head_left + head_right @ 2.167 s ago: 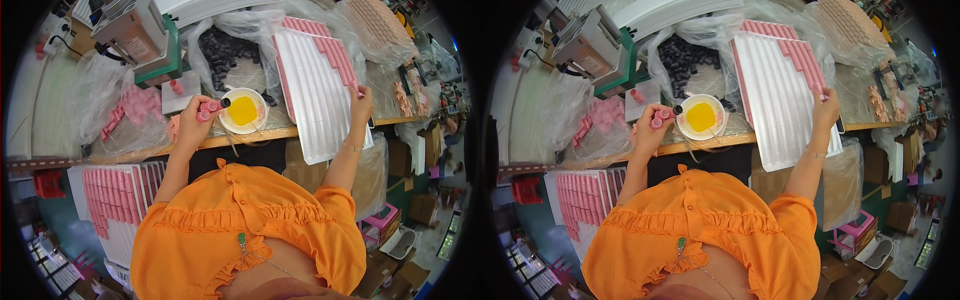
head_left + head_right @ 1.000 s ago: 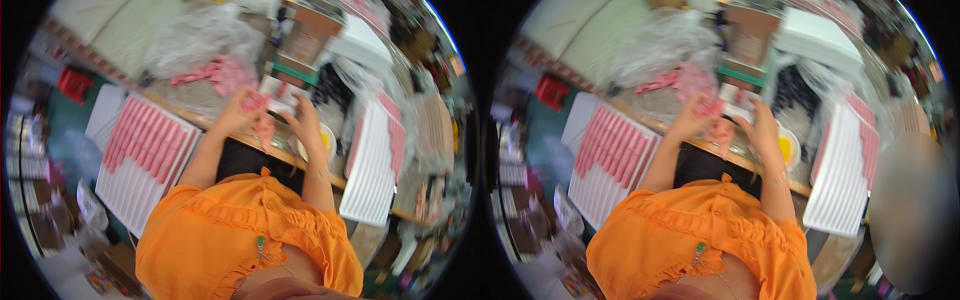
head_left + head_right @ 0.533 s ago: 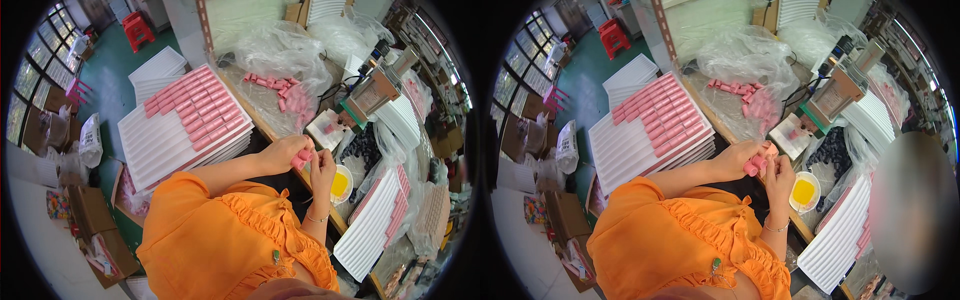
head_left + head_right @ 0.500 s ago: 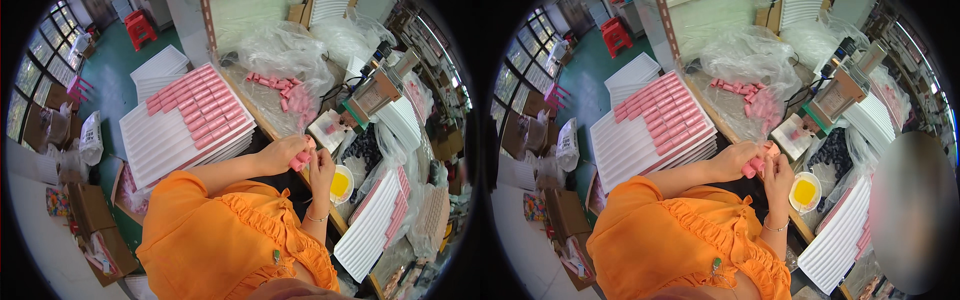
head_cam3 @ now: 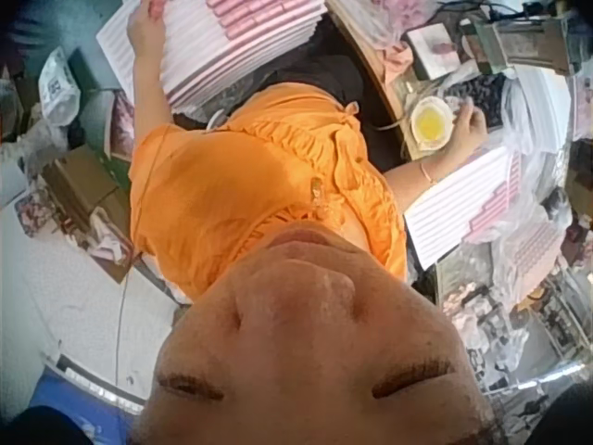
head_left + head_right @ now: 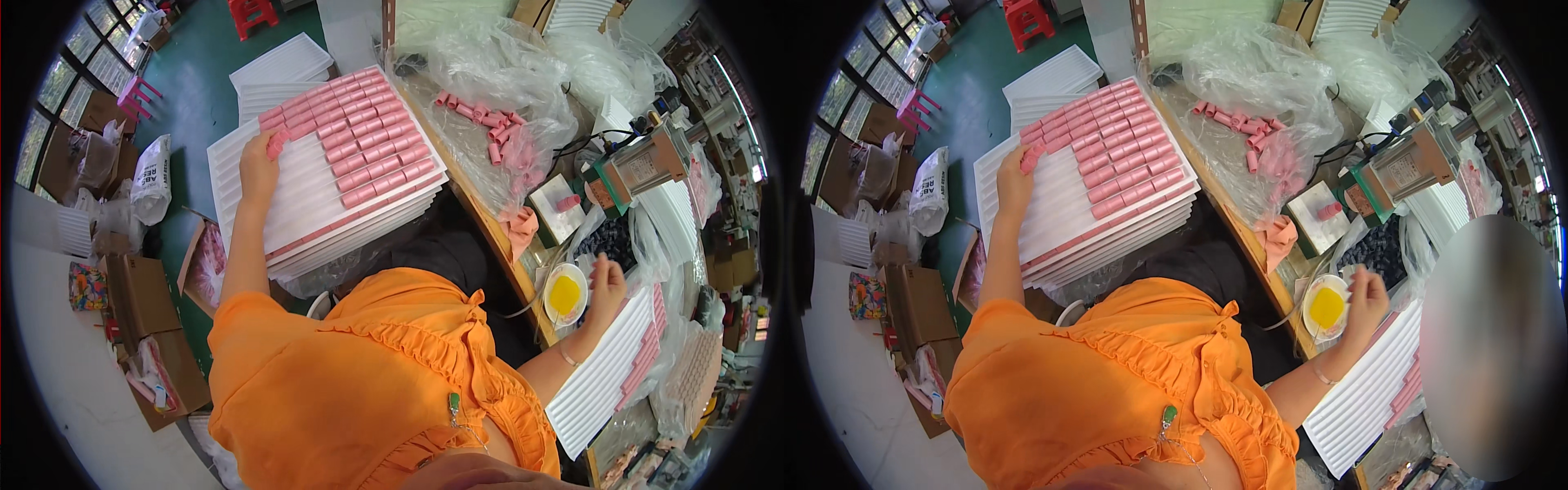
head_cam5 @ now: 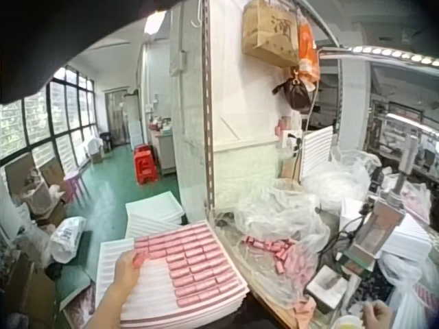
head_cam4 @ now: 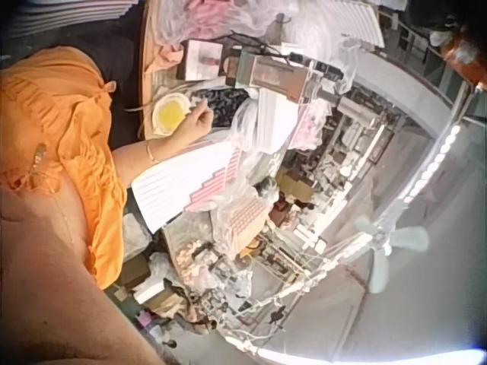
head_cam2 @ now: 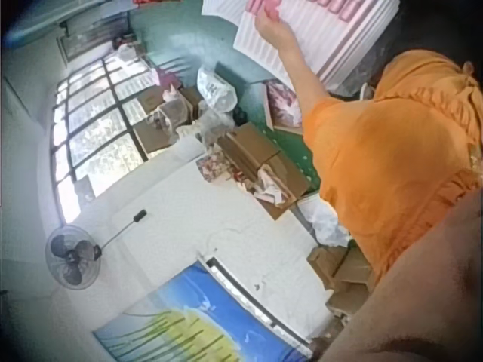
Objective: Manual assembly and packaging of lipstick tubes, including cleaning, capping, and placing them in trays.
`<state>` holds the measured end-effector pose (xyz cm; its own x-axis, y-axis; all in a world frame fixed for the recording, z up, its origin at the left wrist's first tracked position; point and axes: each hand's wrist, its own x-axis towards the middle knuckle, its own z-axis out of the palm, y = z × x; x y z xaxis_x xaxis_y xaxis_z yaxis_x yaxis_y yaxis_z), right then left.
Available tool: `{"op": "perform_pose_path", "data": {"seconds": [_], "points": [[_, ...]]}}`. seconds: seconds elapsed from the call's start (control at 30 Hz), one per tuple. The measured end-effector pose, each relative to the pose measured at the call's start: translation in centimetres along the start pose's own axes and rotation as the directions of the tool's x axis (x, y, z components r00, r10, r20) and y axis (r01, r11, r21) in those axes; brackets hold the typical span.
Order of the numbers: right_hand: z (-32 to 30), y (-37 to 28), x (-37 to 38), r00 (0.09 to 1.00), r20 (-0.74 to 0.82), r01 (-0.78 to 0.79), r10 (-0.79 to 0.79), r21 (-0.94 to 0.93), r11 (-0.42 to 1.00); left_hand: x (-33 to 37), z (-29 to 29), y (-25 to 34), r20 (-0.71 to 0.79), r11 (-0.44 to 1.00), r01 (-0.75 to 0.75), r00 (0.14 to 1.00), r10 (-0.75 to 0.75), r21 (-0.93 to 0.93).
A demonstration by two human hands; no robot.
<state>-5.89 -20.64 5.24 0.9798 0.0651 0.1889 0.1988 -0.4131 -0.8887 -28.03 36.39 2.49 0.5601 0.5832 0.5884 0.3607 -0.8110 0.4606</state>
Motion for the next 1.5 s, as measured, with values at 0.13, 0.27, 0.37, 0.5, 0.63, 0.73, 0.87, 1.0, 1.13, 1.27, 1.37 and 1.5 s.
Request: {"op": "perform_pose_path", "data": {"seconds": [0.13, 0.27, 0.37, 0.5, 0.63, 0.73, 0.87, 1.0, 1.13, 1.27, 1.37, 1.5], "points": [[-3.5, 4.9, 4.8, 0.989, -0.131, -0.081, 0.065, -0.123, 0.989, 0.3, 0.8, -2.7, -0.044, 0.982, -0.071, 0.996, 0.080, 0.177], [-5.9, 12.6, 9.6, 0.953, -0.270, -0.033, -0.134, -0.535, 0.845, 0.3, 1.7, -4.3, -0.031, 0.974, -0.021, 0.999, 0.029, 0.224], [-6.2, 16.7, 11.5, 0.947, -0.206, -0.015, -0.245, -0.794, 0.608, -0.1, 1.6, -4.0, -0.054, 0.981, -0.023, 0.998, 0.034, 0.194], [-6.5, 21.2, 12.6, 0.996, 0.018, -0.045, 0.083, -0.720, 0.693, 0.6, 0.7, -1.2, -0.078, 0.993, -0.044, 0.996, 0.053, 0.111], [-5.1, 18.8, 12.7, 0.990, -0.029, -0.116, 0.141, -0.736, 0.666, 0.4, 1.4, 1.1, 0.059, 0.987, -0.154, 0.987, 0.151, 0.045], [-5.1, 19.7, 13.8, 0.991, -0.057, -0.128, 0.124, -0.700, 0.702, -0.7, 2.9, 1.3, 0.114, 0.991, -0.097, 0.990, 0.086, 0.095], [-4.4, 20.3, 14.6, 0.987, -0.087, -0.155, 0.132, -0.707, 0.690, -1.1, 3.8, 1.8, 0.048, 0.995, -0.016, 0.999, 0.011, 0.101], [-4.4, 19.7, 13.7, 0.985, -0.104, -0.170, 0.138, -0.712, 0.681, -2.0, 3.7, 0.9, 0.166, 0.993, 0.098, 0.982, -0.086, -0.069], [-6.8, 22.2, 13.2, 0.948, -0.162, -0.318, 0.274, -0.513, 0.797, -1.7, 4.8, 2.4, 0.225, 0.565, 0.374, 0.921, -0.316, -0.736], [-6.7, 16.6, 10.1, 0.914, -0.216, -0.345, 0.344, 0.035, 0.938, -1.5, 5.8, 2.0, 0.185, 0.361, 0.304, 0.926, -0.329, -0.881], [-6.4, 13.9, 7.8, 0.861, -0.356, -0.240, 0.364, 0.346, 0.907, -2.0, 5.6, 2.0, 0.120, 0.320, 0.248, 0.921, -0.371, -0.914], [-6.6, 12.5, 4.4, 0.863, -0.373, 0.079, 0.340, 0.765, 0.639, 2.7, 5.4, 9.8, -0.045, 0.888, -0.166, 0.986, 0.163, -0.429]]}}
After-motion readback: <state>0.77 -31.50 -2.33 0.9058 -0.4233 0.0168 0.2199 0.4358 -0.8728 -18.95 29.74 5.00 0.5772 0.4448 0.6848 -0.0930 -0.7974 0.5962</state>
